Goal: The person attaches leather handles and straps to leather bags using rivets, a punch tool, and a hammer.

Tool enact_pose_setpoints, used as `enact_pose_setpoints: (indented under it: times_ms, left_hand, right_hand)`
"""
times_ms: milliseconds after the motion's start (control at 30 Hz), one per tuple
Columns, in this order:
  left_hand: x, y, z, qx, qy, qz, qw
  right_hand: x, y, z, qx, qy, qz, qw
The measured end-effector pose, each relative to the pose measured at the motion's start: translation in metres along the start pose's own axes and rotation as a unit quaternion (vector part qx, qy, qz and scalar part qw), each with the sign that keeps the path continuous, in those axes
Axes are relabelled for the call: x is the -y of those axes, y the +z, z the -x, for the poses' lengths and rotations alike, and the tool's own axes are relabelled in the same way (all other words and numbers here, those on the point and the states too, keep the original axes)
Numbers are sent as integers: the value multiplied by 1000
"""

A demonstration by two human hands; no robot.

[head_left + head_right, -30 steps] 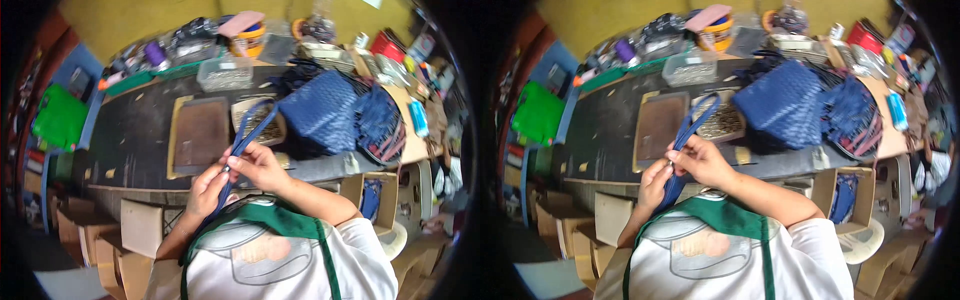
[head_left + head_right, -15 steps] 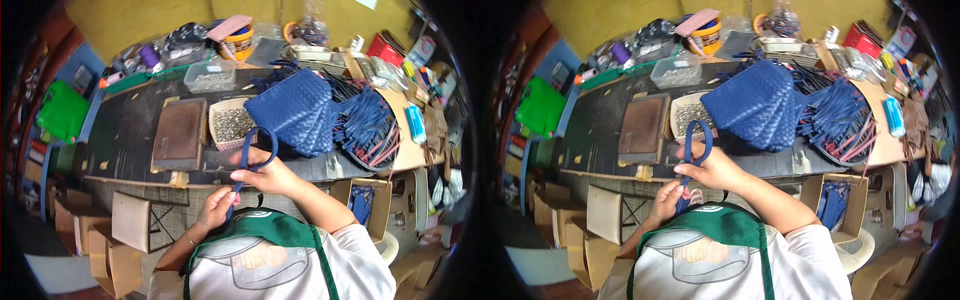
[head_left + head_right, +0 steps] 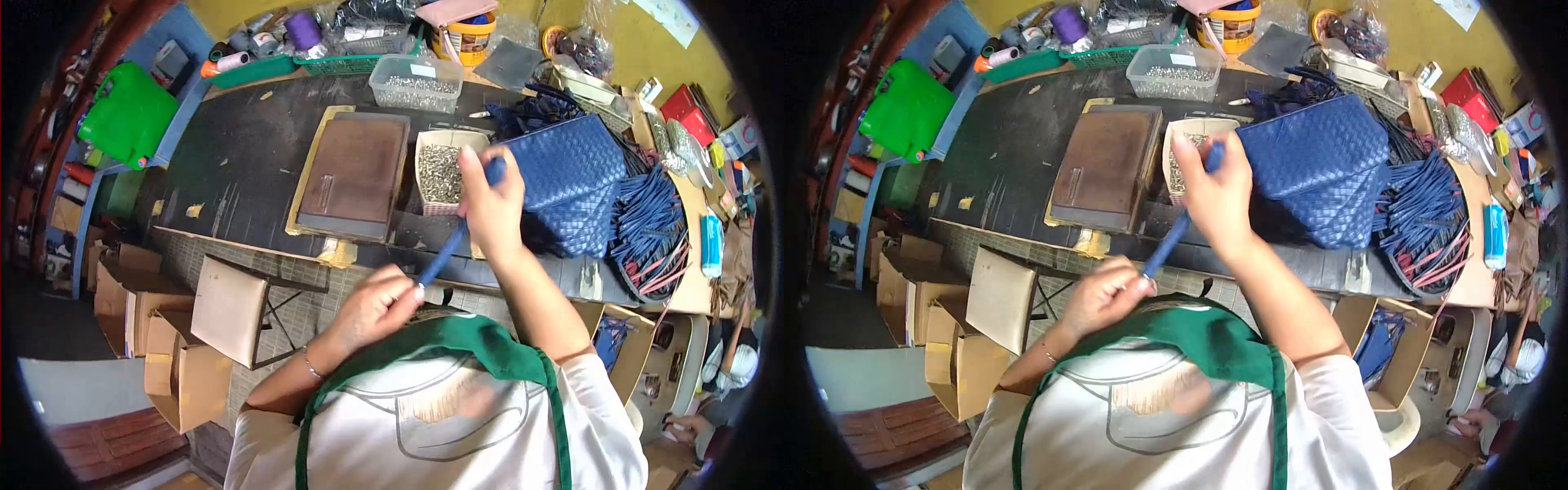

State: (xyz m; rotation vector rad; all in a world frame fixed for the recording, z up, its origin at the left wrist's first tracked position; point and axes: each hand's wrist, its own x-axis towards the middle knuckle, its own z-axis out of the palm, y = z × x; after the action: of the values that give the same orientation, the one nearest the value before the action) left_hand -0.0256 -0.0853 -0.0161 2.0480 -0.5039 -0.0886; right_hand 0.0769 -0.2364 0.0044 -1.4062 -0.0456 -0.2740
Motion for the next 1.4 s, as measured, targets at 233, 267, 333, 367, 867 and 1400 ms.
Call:
enact_pose_setpoints:
  times_ms: [233,267,333,367,867,1400]
  left_hand:
    - [9,-119,-15,-47,46,-70,995]
    - [16,-133,-17,-33,90,-119,988]
    - [28,-155,-17,0,94,-143,985]
    - [29,-164,-18,23,108,-158,981]
    - [70,-201,2,143,121,-179,966]
    - [168,-182,-94,324,-174,124,922]
  right_hand:
    - [46,45,-27,-2,-528,344,776]
    - [54,61,-11,156,-514,355,765]
    - [46,92,17,285,-465,460,701]
    - [34,102,14,325,-440,423,722]
    - [14,138,26,496,-149,391,761]
    - [-40,109,-38,380,49,548,744]
